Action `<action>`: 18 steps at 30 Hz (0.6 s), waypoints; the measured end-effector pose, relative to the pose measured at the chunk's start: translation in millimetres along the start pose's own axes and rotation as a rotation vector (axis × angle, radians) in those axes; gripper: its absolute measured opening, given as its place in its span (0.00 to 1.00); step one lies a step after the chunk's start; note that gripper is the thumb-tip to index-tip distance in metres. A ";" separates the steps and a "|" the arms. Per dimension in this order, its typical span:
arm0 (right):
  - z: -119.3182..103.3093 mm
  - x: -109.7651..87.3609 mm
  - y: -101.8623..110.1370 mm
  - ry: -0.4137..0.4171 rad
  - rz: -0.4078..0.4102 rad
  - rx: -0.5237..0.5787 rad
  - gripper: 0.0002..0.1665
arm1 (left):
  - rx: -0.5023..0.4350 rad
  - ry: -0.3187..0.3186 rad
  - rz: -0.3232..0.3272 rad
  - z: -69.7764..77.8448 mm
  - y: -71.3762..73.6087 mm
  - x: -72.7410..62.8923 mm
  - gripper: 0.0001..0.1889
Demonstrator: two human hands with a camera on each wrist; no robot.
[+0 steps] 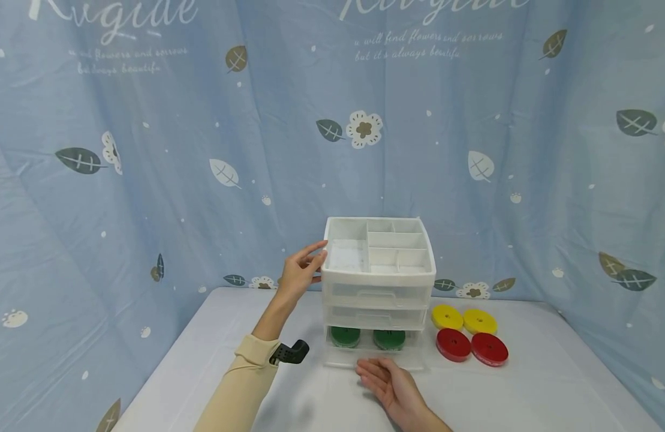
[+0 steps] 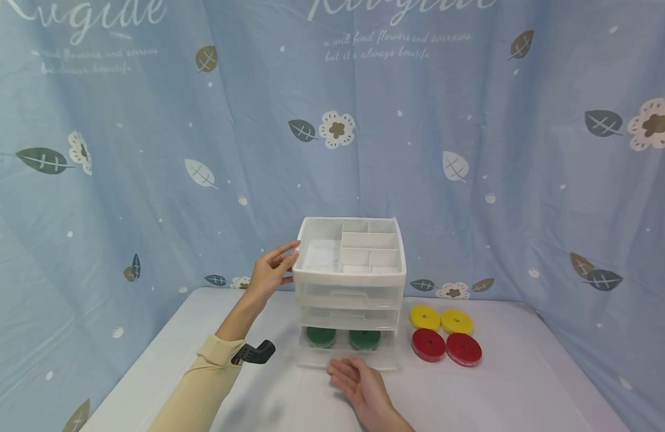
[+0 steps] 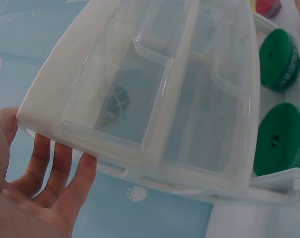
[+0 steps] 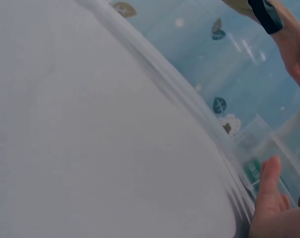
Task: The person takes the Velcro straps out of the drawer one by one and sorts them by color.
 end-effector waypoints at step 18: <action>17.8 -18.4 -8.3 -0.039 0.044 0.000 0.30 | -0.003 -0.002 -0.005 0.1 1.2 -0.7 0.17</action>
Point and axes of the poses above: each hand's wrist, its own x-axis towards the middle knuckle, its own y-axis out of the back of the hand, z = x × y, the point moved 2 cm from there along x, towards the middle knuckle, and after that the axes turned 12 degrees about -z, right-handed, at the moved point
